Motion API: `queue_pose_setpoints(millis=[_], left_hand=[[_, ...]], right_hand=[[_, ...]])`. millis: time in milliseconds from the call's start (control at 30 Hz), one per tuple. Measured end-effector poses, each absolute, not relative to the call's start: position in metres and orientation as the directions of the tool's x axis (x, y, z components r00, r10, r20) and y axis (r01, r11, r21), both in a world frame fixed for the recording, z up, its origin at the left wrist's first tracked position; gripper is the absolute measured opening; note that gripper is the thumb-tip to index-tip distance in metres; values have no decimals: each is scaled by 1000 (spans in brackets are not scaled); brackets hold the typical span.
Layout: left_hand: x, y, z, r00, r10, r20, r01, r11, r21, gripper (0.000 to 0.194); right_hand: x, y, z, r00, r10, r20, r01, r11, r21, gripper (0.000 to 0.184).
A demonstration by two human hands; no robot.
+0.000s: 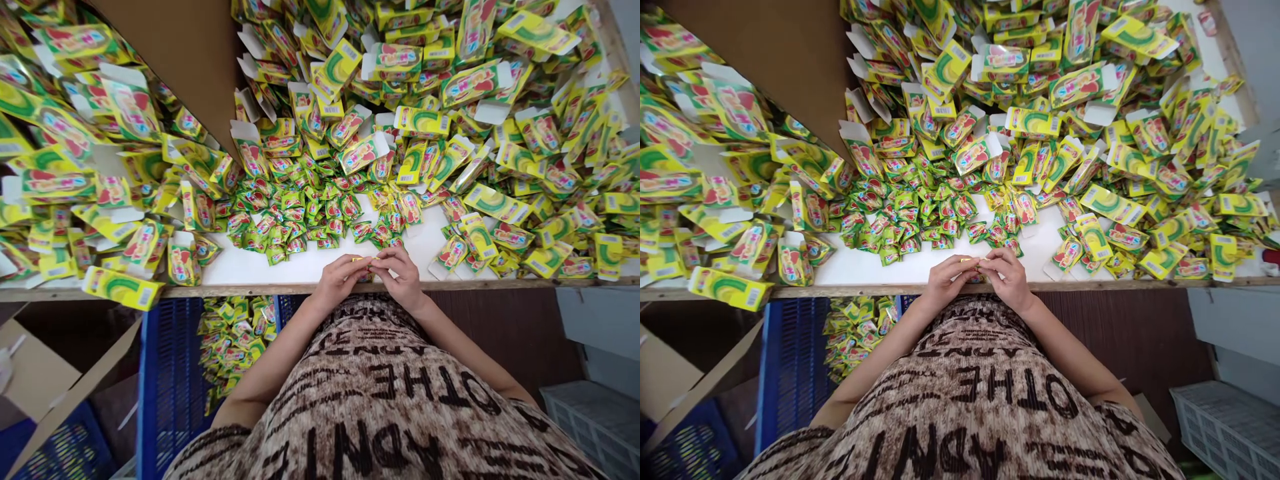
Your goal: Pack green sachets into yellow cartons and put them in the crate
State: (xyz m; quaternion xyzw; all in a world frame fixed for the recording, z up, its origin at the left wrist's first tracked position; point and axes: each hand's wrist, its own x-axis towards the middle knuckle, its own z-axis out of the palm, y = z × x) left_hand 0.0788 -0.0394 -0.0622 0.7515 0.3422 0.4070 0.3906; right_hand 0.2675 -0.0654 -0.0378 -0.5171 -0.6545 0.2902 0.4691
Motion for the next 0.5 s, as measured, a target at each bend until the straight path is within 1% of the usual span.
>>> queue_pose_setpoints(millis=[67,133,200,233,267,300,333,367,400,433,467,500], left_hand=[[80,-40,-62,432,832,348,173,-455,873,37],[83,-39,-60,420,851,314,155,-409,899,35],[81,-37,-53,342,914,221,144,-283,948,31],[76,-35,-47,279,949,145,131,-187,974,30],[67,-34,-39,225,973,56,110,-82,991,30],[54,-32,-31,210,977,-40,91,21,996,30],[36,-32,-23,252,958,-135,90,116,989,31],[14,-33,-17,345,911,-225,120,195,973,32],[-10,-36,-14,464,828,-315,192,254,948,32],[-36,-41,-14,562,717,-411,291,294,910,33],[-62,-49,-18,593,623,-510,397,325,858,35],[-86,-59,-25,559,567,-604,504,346,792,38]], right_hand=[[270,-65,-38,-42,942,332,410,319,-854,9],[277,-54,-37,-92,953,287,422,299,-856,9],[288,-33,-35,-89,973,212,505,228,-833,15],[293,-19,-34,-64,983,175,581,179,-794,19],[297,-6,-33,-31,990,138,674,123,-728,24],[301,7,-33,-24,995,96,771,79,-632,28],[305,18,-32,-28,999,37,852,43,-521,32],[307,27,-32,-36,999,-32,912,20,-410,35],[309,33,-32,-40,994,-100,950,7,-312,36],[312,37,-31,-40,987,-157,971,1,-240,35],[314,40,-29,-46,980,-195,980,7,-197,33],[317,43,-27,-68,975,-211,983,29,-183,29]])
